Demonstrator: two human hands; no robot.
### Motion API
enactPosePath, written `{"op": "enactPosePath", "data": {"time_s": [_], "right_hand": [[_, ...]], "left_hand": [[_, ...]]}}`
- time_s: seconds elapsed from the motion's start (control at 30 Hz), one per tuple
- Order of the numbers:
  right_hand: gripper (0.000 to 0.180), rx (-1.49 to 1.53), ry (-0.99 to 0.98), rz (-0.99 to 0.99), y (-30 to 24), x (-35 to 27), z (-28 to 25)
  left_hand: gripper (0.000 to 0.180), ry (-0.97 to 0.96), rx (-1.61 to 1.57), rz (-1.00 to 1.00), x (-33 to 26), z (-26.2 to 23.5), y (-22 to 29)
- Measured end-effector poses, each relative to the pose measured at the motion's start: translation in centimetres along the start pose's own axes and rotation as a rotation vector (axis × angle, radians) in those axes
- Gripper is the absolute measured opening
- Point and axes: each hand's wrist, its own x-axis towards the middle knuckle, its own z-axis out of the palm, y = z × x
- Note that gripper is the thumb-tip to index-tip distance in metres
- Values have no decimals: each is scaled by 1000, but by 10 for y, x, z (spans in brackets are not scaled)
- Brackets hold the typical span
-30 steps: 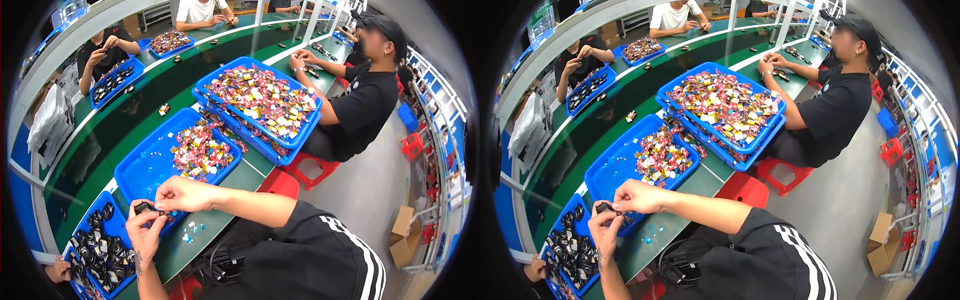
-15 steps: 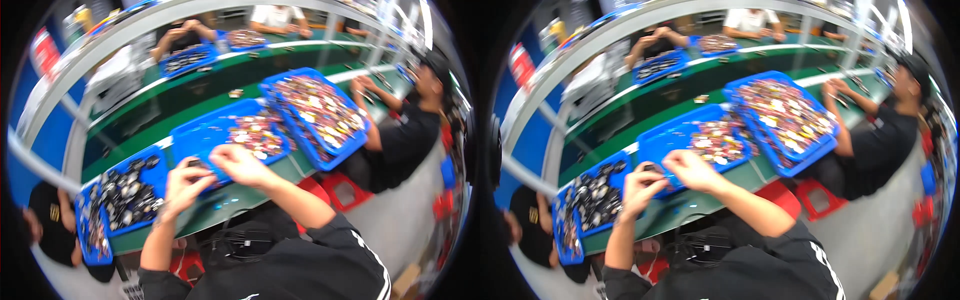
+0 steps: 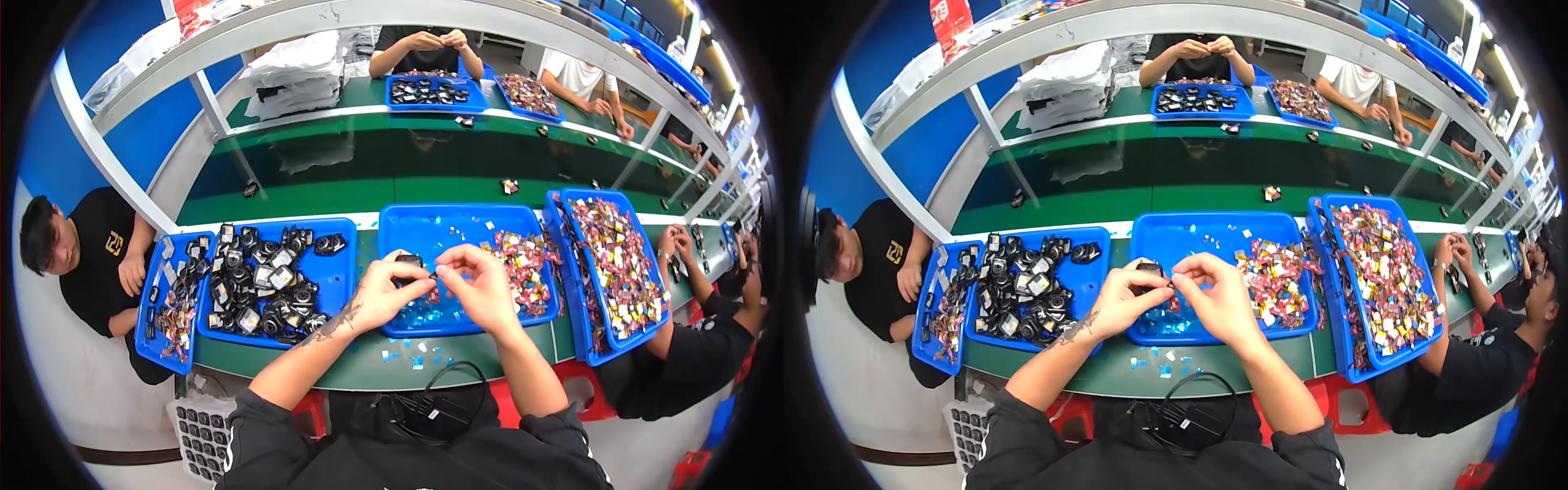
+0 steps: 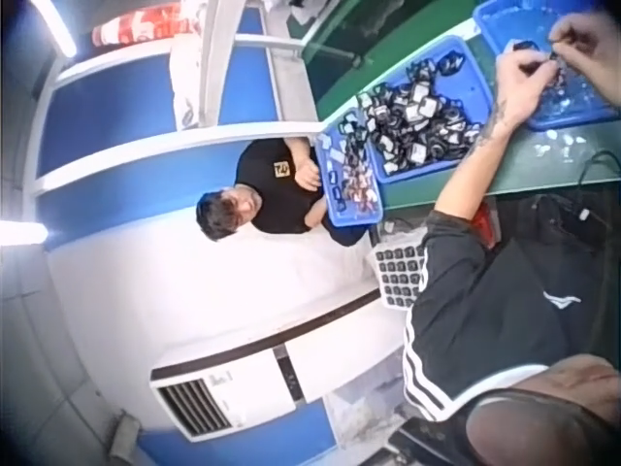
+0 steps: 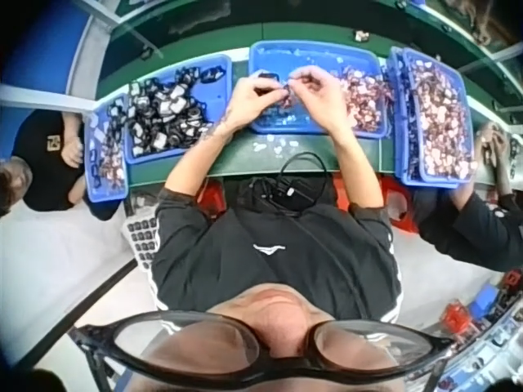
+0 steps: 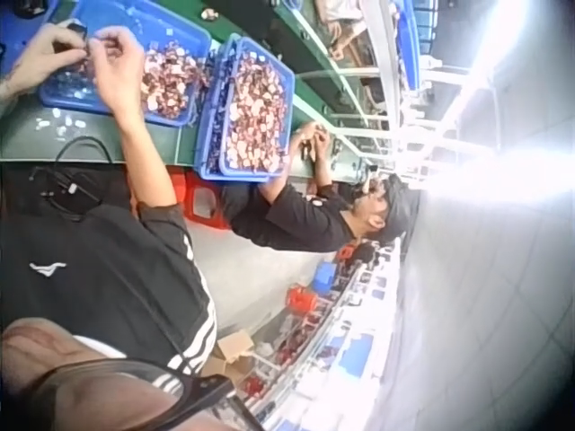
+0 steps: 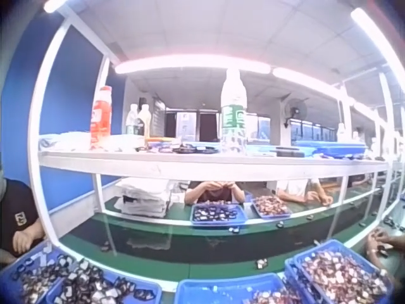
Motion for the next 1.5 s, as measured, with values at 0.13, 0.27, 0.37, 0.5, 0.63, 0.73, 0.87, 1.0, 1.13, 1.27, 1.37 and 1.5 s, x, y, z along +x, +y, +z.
{"op": "enactPosePath", "data": {"time_s": [0.13,0.27,0.37,0.5,0.63,0.73,0.87,1.0,1.13,1.27,1.37,1.5], "right_hand": [[12,13,-45,100,3,7,-1],[10,29,-221,117,7,6,-6],[11,-88,-236,93,7,9,-2],[13,-266,-147,97,10,9,0],[15,-45,-102,98,1,6,4],[14,-55,-157,88,7,7,1],[13,-46,-246,153,7,11,-3],[15,114,-336,293,18,17,-4],[16,281,-371,453,25,25,2],[18,101,-399,376,25,30,5],[17,-2,-322,307,26,32,11],[8,-396,-66,164,35,34,13]], "left_hand": [[14,27,2,21,2,-5,-11],[13,-12,66,9,0,-7,-4],[13,-8,118,79,-3,-8,-9],[14,-21,9,-26,-3,-11,-12],[15,8,11,-21,-5,-11,-14],[14,-16,19,-32,-6,-11,-12],[13,-25,15,-18,-8,-12,-9],[13,7,135,131,-11,-11,-13],[12,92,393,219,-13,-11,-14],[11,174,639,390,-13,-10,-21],[12,187,757,511,-15,-6,-21],[13,161,639,427,-19,0,-11]]}}
